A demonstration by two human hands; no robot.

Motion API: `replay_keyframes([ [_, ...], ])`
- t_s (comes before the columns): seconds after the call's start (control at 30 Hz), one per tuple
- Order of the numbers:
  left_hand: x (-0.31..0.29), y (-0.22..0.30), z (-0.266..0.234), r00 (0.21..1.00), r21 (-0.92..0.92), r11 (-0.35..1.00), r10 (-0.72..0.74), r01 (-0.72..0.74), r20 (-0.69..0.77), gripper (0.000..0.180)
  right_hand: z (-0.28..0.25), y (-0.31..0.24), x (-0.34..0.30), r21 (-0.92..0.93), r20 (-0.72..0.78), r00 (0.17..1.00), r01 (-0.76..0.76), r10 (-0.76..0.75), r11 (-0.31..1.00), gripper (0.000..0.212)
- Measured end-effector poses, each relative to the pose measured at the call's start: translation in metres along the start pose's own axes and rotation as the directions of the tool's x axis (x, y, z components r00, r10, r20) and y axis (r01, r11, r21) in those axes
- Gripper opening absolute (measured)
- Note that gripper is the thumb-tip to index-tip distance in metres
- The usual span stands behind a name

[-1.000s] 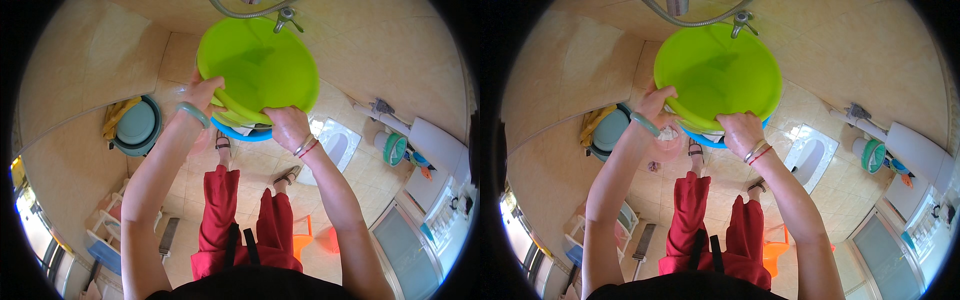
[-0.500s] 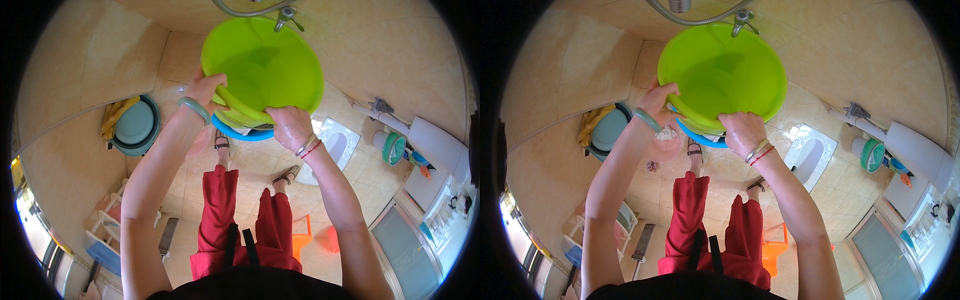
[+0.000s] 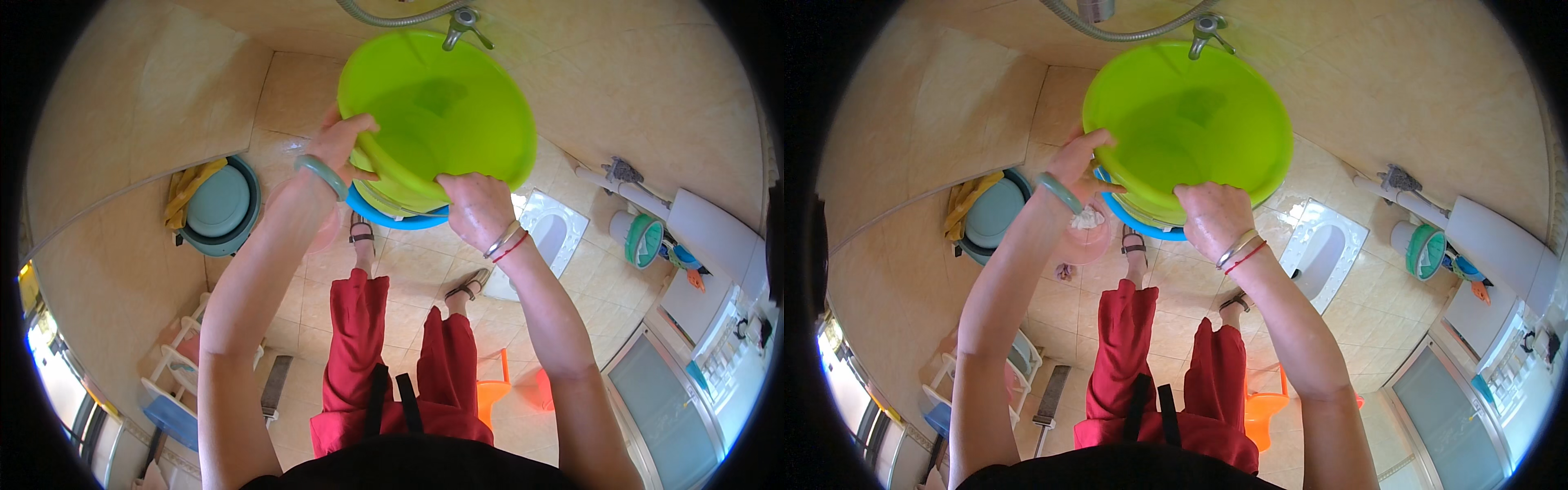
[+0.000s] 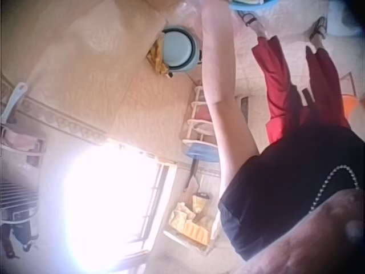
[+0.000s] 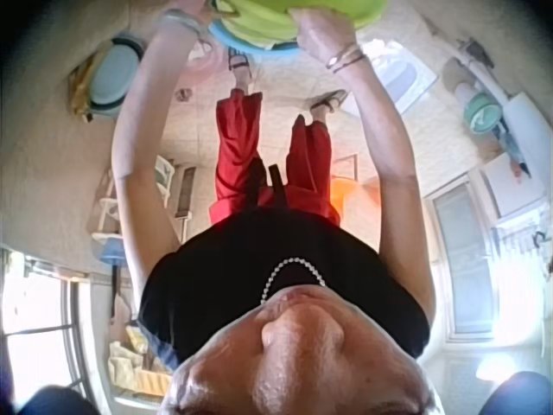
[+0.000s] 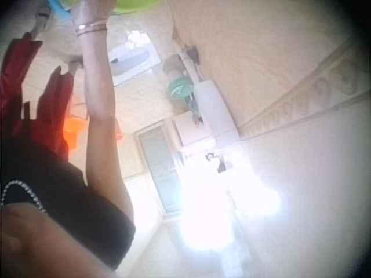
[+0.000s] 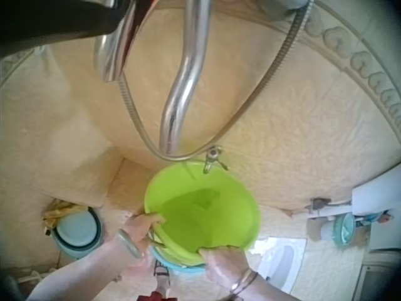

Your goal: The person fills a green basin with water and pours it into a blue basin containing clothes. They then sit on an orange stool and hand-wash the clothes in the blue basin, scrubbing and rinsing them under running water from a shower head.

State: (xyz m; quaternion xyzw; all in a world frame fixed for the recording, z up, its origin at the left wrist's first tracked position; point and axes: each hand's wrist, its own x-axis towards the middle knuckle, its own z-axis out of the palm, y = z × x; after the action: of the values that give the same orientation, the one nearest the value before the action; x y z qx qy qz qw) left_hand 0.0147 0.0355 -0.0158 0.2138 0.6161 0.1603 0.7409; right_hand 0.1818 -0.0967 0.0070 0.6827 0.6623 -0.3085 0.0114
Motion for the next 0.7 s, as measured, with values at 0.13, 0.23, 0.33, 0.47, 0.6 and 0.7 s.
replay_keyframes([
  [0.13,0.003,-0.002,0.009,1.000,0.075,0.997,0.013,-0.013,-0.004,0.062,0.001,-0.001,0.000,0.011,-0.038,0.999,0.013,-0.012,1.000,0.020],
  [0.23,0.005,-0.006,0.009,1.000,0.084,0.996,-0.013,0.013,-0.001,0.065,0.001,-0.003,-0.002,0.014,-0.036,0.999,0.024,-0.023,1.000,0.017],
  [0.33,0.006,-0.018,0.008,0.999,0.035,0.999,-0.034,0.035,-0.025,0.065,0.000,-0.003,-0.010,-0.010,-0.012,1.000,0.020,-0.020,1.000,0.014],
  [0.47,0.014,-0.063,-0.010,0.994,-0.102,0.992,-0.073,0.081,0.081,0.062,0.004,-0.002,-0.039,-0.046,0.020,0.998,0.066,-0.065,0.997,0.015],
  [0.6,-0.017,-0.100,0.002,0.990,-0.252,0.964,-0.057,0.088,0.130,0.081,0.010,0.005,-0.094,0.009,0.152,0.988,0.033,-0.034,0.999,0.013],
  [0.7,-0.030,-0.140,0.005,0.989,-0.287,0.956,-0.018,0.060,0.148,0.080,0.004,0.025,-0.147,0.035,-0.100,0.991,0.093,-0.089,0.995,0.026],
])
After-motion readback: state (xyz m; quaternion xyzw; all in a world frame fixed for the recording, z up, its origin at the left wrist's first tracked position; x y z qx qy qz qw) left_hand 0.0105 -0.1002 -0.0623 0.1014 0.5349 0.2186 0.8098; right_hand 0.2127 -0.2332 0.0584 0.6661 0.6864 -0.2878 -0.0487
